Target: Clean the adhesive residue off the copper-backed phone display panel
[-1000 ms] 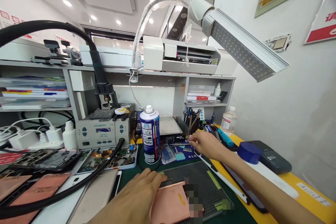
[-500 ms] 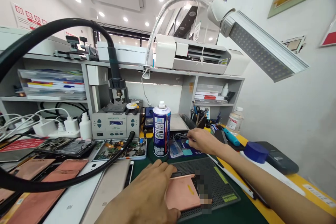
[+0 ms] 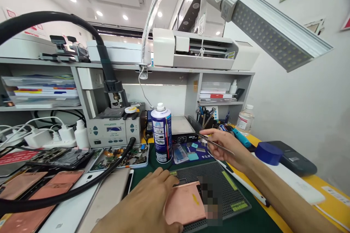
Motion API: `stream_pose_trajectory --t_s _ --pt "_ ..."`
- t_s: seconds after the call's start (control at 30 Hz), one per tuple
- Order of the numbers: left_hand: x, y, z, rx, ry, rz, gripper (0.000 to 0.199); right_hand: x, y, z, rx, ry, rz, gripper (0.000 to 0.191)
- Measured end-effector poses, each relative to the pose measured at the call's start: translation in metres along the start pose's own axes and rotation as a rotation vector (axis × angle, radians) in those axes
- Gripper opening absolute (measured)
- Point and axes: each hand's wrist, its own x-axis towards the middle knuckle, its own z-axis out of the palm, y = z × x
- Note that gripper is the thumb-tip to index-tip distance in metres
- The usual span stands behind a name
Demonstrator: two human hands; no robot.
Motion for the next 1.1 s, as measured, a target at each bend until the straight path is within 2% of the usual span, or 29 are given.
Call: stream_pose_trajectory --t_s 0.13,0.2,0.27,0.3,0.4,0.47,0.53,0.6,0.77,0.93,1.1 --pt "0.002 -0.004 0.005 -0.027 -0.007 -0.012 0.057 0.006 0.012 -0.005 0.175 -0.025 0.037 0.035" --pt "0.004 -0.007 0.009 -0.04 0.077 -0.049 0.043 0.005 0.014 -0.006 0.207 -0.044 0.035 0.038" --pt "0.009 -0.012 0.011 -0.034 0.265 -0.14 0.023 0.003 0.015 -0.004 0.188 -0.052 0.024 0.036" --pt "0.013 -0.015 0.011 -0.028 0.382 -0.198 0.024 0.002 0.015 -0.001 0.159 -0.046 0.017 0.035" --pt "0.029 -0.023 0.003 -0.074 0.701 -0.371 0.045 0.003 0.015 0.01 -0.009 0.011 -0.01 0.032" --pt "0.041 -0.024 -0.006 -0.105 0.768 -0.403 0.063 0.009 0.015 0.018 -0.181 0.039 -0.035 0.033" --pt "0.052 -0.024 -0.013 -0.103 0.775 -0.394 0.064 0.019 0.013 0.026 -0.368 0.043 -0.067 0.034" --pt "0.061 -0.022 -0.018 -0.098 0.778 -0.382 0.056 0.03 0.01 0.033 -0.535 0.044 -0.103 0.031" --pt "0.074 -0.023 -0.018 -0.085 0.824 -0.404 0.042 0.049 0.011 0.045 -0.819 0.037 -0.173 0.026" --pt "0.068 -0.028 -0.02 -0.059 0.809 -0.396 0.039 0.054 0.025 0.046 -0.953 -0.02 -0.208 0.026" --pt "0.062 -0.035 -0.026 -0.056 0.784 -0.405 0.038 0.057 0.026 0.046 -0.988 -0.077 -0.218 0.025"
